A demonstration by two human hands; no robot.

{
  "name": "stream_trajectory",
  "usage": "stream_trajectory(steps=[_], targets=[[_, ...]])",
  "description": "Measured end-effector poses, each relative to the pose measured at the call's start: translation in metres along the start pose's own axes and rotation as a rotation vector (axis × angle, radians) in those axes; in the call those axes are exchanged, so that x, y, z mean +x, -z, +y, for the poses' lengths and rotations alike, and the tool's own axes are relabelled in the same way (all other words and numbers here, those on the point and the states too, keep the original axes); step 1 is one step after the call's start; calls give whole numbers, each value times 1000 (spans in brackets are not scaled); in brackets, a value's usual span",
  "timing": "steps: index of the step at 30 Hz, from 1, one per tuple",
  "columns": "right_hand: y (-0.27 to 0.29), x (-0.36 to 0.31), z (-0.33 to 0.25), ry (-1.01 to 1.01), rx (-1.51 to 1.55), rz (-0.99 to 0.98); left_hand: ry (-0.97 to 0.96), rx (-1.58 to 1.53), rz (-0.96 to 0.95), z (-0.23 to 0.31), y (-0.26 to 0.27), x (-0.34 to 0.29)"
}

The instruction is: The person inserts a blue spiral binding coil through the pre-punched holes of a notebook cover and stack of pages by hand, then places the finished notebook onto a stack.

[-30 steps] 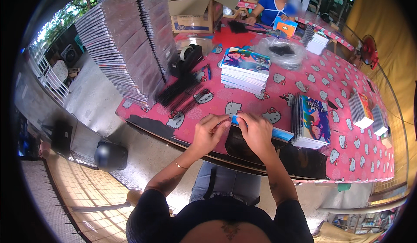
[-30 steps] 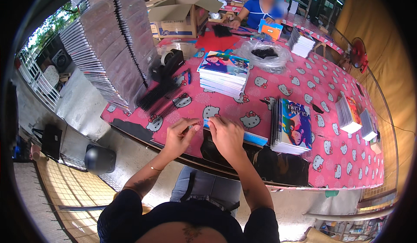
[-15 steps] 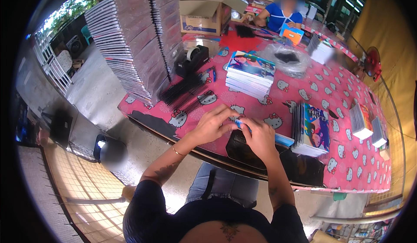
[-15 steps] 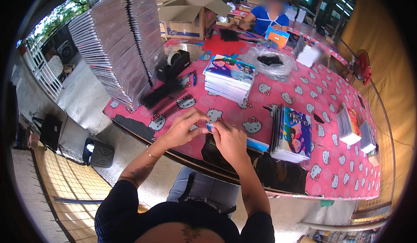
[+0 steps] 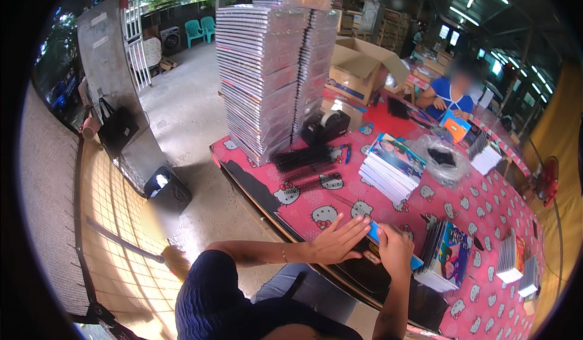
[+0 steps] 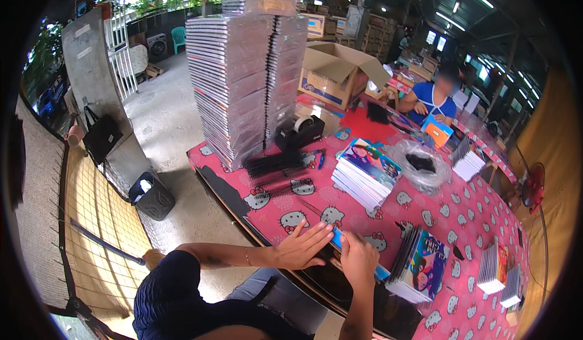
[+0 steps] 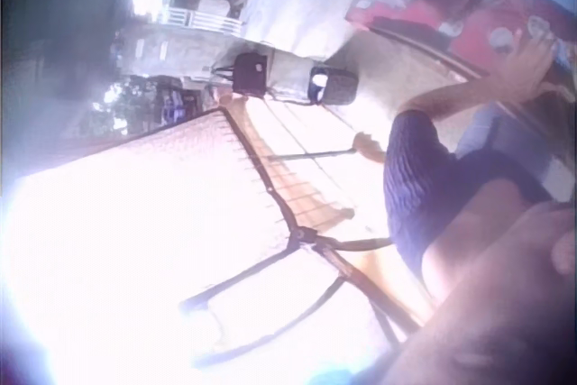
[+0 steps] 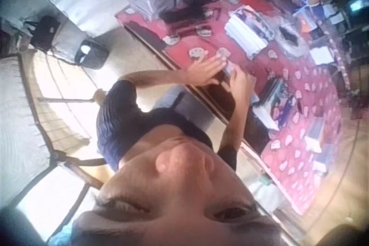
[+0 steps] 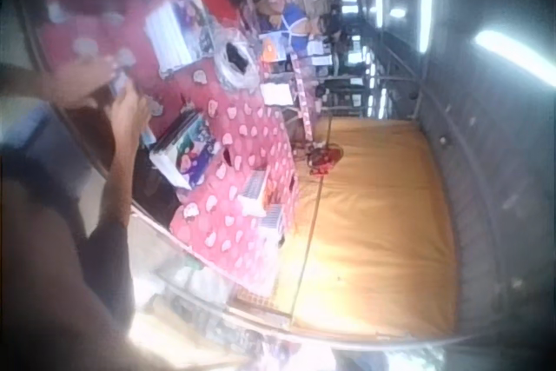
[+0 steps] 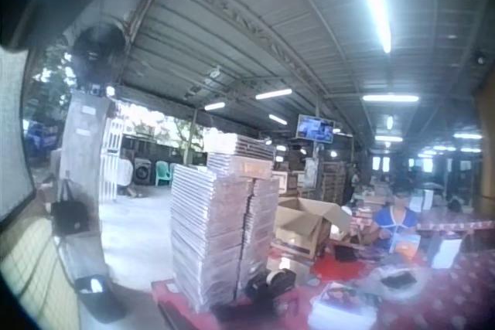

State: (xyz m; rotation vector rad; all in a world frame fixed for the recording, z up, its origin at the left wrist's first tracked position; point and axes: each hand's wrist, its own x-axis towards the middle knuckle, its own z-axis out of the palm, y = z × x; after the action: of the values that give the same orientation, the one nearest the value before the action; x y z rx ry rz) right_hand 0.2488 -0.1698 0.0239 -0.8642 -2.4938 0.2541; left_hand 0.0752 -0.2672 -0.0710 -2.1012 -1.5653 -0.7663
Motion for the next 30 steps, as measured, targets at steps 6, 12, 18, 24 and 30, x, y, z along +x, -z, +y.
stream_trajectory(steps=[6,12,18,24,30], targets=[[22,-25,0,117,-73,153,-11,-78,-59,10,-9,-11],[20,-41,21,43,-74,49,-31,129,-49,-7,15,47],[19,-37,23,43,-10,43,-39,140,-147,-3,25,67],[20,-37,25,29,30,20,-64,-44,-122,14,22,37],[23,-36,24,-23,-21,-11,-176,-120,-130,23,7,20]])
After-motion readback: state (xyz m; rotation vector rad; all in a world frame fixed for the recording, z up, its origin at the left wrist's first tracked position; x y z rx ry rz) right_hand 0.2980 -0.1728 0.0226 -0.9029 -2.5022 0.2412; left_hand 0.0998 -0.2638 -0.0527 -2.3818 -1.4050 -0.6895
